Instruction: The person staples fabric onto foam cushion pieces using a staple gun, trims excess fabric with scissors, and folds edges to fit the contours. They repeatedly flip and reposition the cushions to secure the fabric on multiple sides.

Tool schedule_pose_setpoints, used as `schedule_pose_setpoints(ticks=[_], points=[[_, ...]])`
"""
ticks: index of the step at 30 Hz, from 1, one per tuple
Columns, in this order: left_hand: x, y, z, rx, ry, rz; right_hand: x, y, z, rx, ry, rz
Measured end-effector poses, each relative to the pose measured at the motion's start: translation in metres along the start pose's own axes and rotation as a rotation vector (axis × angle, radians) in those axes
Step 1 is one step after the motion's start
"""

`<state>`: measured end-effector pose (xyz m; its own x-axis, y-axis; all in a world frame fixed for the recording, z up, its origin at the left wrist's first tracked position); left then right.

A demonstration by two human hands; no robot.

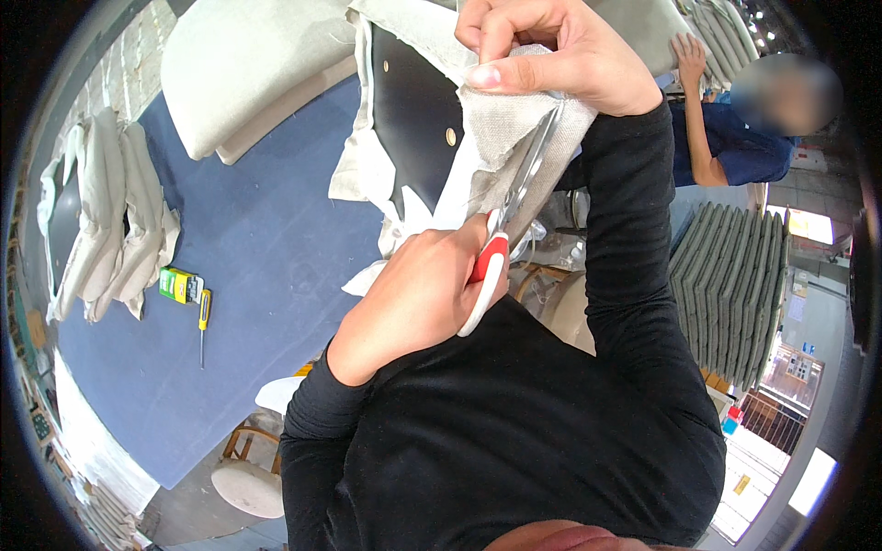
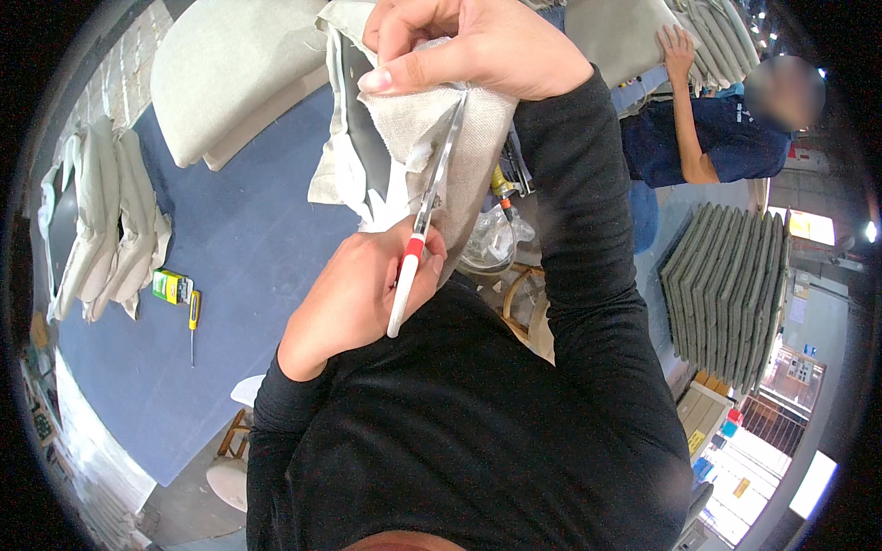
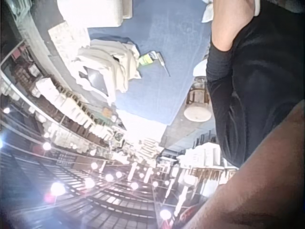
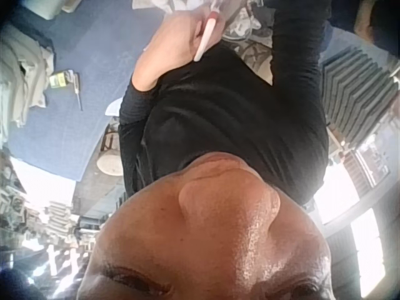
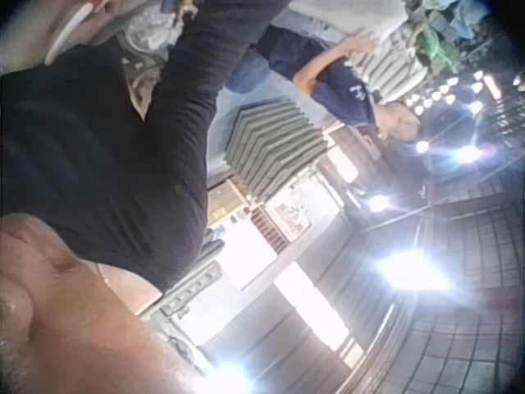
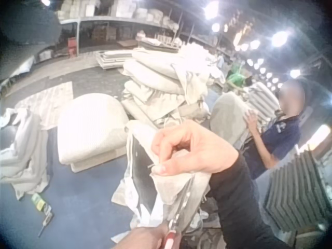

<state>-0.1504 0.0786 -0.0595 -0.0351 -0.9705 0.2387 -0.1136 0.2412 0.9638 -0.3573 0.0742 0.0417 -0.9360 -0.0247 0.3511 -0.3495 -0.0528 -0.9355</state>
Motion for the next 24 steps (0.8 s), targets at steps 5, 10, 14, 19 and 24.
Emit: schedule_pose_setpoints(ticks=[5, 10, 14, 19, 24], points=[[-0.003, -0.002, -0.004, -0.018, -0.002, 0.005, -0.002, -0.001, 0.001, 0.009, 0.002, -0.014], [-0.002, 0.004, -0.008, -0.026, -0.038, 0.021, -0.004, -0.004, -0.005, -0.048, -0.015, -0.135], [0.006, 0.015, -0.009, -0.013, -0.022, 0.097, -0.007, -0.006, -0.005, -0.09, -0.016, -0.203], [0.015, 0.024, -0.013, 0.034, -0.014, 0.185, -0.008, -0.005, -0.001, -0.044, -0.051, -0.254], [0.013, 0.02, -0.011, 0.0, 0.026, 0.156, -0.009, -0.008, -0.004, -0.049, -0.037, -0.221]])
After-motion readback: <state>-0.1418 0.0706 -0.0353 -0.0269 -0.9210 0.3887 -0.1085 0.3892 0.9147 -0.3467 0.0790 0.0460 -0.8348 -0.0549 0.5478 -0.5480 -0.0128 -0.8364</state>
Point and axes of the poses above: each hand's wrist, its own z-axis towards the middle knuckle, its own x-axis out of the back of the hand, y = z × x, the point moved 6 cm from there along z, towards the middle knuckle, and after that the axes turned 6 degrees about -y, right-handed, at the moved point
